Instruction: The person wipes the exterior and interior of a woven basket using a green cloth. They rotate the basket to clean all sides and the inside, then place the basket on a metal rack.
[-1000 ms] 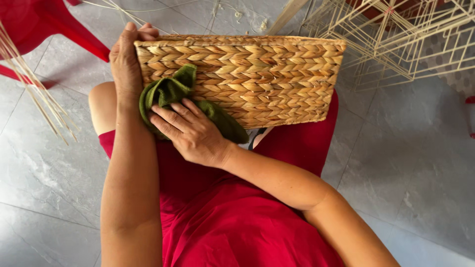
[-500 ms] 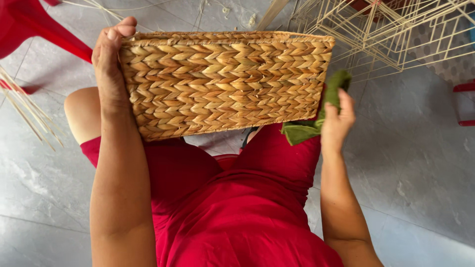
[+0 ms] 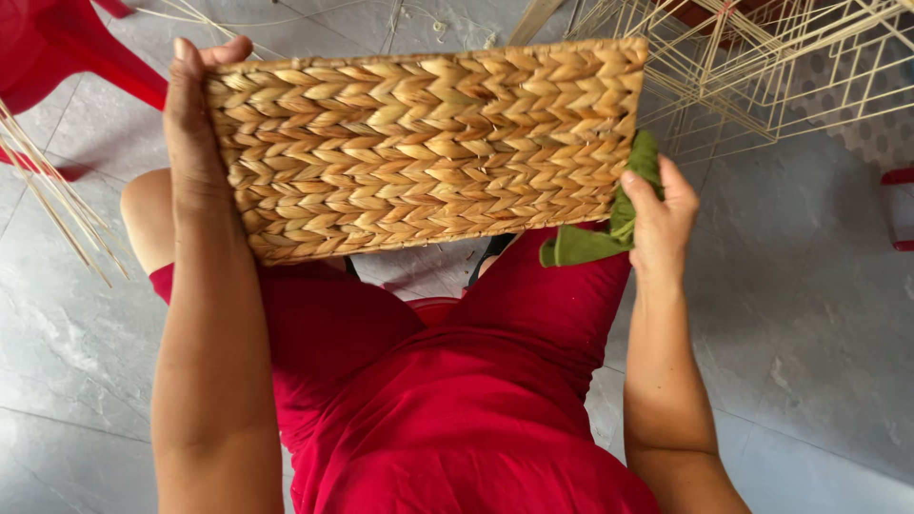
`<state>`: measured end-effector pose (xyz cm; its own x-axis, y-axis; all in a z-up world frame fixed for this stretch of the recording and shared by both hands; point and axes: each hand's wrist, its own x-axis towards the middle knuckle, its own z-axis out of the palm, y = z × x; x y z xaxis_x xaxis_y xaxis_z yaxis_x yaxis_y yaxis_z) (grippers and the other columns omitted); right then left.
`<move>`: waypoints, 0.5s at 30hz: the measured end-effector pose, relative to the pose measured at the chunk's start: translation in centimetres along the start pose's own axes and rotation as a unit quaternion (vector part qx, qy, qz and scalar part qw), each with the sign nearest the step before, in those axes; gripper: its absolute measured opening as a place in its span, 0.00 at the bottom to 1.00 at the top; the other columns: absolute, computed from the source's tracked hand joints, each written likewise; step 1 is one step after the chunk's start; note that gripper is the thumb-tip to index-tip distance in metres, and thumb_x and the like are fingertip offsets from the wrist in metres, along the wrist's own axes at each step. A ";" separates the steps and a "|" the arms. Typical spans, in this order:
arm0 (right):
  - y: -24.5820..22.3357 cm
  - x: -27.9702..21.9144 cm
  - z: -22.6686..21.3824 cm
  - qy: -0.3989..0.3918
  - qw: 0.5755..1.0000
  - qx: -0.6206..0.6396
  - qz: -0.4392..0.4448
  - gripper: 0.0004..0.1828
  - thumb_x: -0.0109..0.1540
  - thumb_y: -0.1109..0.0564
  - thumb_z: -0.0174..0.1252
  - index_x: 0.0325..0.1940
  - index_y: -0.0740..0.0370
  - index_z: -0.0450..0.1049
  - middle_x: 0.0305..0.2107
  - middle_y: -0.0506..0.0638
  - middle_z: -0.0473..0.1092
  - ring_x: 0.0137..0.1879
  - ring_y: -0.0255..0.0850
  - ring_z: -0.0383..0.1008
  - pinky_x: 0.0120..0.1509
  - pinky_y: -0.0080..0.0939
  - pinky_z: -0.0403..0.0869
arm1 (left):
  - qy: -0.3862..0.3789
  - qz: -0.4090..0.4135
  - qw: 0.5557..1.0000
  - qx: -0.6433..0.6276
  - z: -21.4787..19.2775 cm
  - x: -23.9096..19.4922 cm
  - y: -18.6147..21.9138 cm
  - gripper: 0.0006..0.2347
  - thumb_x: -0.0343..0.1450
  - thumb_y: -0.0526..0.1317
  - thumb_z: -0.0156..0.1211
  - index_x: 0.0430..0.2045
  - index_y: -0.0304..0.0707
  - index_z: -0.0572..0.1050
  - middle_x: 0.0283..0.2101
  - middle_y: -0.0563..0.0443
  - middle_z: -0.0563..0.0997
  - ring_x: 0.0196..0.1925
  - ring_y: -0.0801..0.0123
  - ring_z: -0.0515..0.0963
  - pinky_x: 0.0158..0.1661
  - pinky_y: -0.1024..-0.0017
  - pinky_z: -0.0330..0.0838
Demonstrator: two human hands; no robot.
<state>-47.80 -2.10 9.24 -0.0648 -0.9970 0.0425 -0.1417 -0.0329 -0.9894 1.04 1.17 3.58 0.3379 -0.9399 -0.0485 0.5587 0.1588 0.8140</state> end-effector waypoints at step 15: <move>-2.6 8.2 -0.4 -0.012 0.998 0.000 -0.063 0.15 0.67 0.65 0.61 0.58 0.72 0.76 0.42 0.49 0.76 0.44 0.34 0.76 0.52 0.35 0.76 | 0.107 -0.203 0.904 0.362 -3.5 11.1 -5.4 0.36 0.71 0.67 0.51 0.63 0.33 0.69 0.66 0.36 0.71 0.68 0.53 0.71 0.68 0.57 0.64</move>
<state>-48.39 -10.15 12.17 -0.0225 -0.9862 0.1640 -0.1470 -0.1590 -0.9763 4.35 -9.03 -3.38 0.3982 -0.7844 -0.4756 0.0545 -0.4973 0.8659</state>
